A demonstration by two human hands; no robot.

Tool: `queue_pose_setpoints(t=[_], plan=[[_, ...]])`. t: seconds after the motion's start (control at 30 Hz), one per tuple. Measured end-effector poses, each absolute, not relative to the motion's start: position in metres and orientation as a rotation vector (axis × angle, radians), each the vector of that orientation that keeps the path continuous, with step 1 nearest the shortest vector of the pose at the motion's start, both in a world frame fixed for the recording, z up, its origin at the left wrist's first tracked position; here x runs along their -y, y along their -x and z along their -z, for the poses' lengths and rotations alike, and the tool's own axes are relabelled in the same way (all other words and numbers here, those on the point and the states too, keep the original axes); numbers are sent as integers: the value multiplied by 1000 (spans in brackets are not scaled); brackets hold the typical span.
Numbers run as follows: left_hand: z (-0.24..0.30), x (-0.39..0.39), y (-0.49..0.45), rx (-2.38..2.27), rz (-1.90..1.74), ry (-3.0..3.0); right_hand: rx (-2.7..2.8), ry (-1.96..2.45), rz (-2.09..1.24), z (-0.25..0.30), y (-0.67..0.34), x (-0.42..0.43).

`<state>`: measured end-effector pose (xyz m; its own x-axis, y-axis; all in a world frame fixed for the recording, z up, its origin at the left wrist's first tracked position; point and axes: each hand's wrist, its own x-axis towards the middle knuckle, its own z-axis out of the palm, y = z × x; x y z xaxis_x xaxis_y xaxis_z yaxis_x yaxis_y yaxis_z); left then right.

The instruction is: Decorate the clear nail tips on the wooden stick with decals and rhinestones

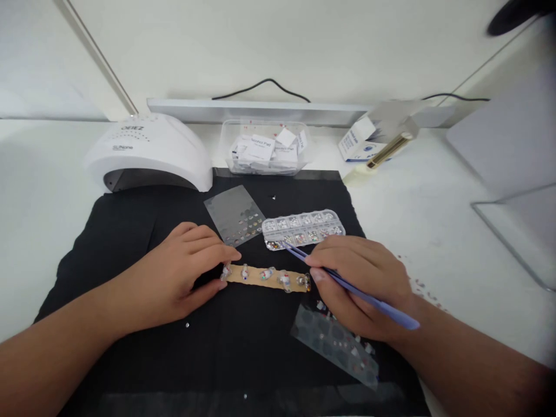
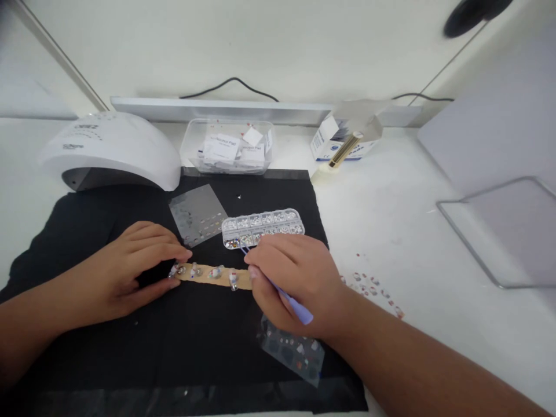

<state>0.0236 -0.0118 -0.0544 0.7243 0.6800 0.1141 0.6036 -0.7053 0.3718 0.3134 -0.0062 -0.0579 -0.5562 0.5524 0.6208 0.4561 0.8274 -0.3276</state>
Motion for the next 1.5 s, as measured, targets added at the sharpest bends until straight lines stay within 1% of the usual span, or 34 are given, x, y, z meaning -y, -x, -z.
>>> queue_pose_setpoints(t=[0.47,1.23,1.5], plan=[[54,13,-23,-1011,-341,-2616,2261,758,-244,60,-311,7],[55,13,-23,-1024,-367,-2614,2274,735,-174,60,-312,7],[56,13,-24,-1040,-358,-2601,2256,771,-204,56,-311,9]])
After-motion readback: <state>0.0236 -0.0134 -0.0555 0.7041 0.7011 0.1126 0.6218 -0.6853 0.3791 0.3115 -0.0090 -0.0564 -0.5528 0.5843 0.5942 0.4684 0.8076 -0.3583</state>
